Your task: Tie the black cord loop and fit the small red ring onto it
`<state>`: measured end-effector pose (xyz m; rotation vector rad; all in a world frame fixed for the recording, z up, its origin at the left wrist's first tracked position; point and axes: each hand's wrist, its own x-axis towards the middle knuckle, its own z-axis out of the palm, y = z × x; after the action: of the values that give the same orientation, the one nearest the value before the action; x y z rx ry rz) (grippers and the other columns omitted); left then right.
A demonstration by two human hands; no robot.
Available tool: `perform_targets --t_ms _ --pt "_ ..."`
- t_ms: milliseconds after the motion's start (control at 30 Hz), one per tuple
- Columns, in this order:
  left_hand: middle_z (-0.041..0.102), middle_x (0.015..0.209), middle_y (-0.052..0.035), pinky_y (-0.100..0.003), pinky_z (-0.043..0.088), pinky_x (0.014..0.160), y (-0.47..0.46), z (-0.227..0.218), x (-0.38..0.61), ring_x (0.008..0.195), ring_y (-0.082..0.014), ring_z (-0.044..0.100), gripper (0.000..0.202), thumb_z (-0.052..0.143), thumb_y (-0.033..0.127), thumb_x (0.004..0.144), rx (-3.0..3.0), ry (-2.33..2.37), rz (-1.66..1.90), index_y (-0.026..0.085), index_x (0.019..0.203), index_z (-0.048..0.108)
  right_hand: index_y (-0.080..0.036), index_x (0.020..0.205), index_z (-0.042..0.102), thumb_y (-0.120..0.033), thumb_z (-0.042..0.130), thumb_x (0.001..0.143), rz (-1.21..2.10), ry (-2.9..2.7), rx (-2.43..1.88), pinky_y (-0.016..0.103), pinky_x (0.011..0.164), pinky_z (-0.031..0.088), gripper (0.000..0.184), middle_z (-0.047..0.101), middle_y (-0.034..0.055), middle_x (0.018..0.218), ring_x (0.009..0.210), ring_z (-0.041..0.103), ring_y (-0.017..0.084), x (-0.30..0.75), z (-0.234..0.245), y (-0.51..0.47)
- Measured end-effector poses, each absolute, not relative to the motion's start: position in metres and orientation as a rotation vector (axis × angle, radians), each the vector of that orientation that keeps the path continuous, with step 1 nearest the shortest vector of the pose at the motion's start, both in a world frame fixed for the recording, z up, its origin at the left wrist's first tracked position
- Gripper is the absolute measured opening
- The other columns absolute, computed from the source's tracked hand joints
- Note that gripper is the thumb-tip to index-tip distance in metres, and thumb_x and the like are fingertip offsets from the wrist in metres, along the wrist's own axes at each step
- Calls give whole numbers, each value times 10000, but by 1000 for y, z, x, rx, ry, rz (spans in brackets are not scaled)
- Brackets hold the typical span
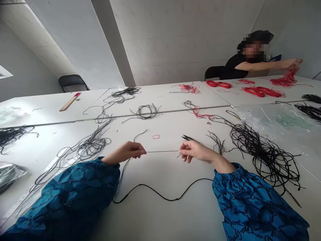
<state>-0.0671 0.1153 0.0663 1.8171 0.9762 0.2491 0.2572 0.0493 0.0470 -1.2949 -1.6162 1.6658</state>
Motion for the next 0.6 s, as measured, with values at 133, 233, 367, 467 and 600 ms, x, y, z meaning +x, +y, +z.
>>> perform_targets --t_ms 133,233,367,467,600 --pt "572 648 5 -216 405 552 119 76 -86 611 -105 508 339 580 510 761 1896 1091 162 186 814 667 -152 857 587 -466 607 804 1594 -1689 -1401 269 582 463 319 631 46 743 643 588 141 269 38 41" --pt "520 588 23 -218 390 536 124 75 -93 561 -95 460 334 575 511 762 1917 1115 125 187 789 653 -153 852 601 -476 601 801 1501 -1697 -1481 225 491 377 327 647 55 777 610 562 121 279 34 37" --pt "578 685 5 -228 427 596 131 65 -98 637 -108 514 320 562 497 779 1912 1087 114 186 793 632 -157 858 598 -484 600 792 1437 -1628 -1532 216 474 333 333 655 53 789 591 538 105 291 26 32" --pt "604 723 -4 -228 432 593 134 58 -101 655 -113 533 314 552 489 789 1900 1085 135 185 815 627 -154 860 599 -511 597 777 1445 -1577 -1580 228 498 365 366 641 43 706 583 545 115 298 18 29" --pt "639 754 -24 -232 432 573 138 48 -100 648 -117 552 334 564 503 775 1846 1156 242 176 810 621 -160 839 591 -538 591 766 1449 -1529 -1628 242 522 399 385 619 25 636 550 537 115 302 9 27"
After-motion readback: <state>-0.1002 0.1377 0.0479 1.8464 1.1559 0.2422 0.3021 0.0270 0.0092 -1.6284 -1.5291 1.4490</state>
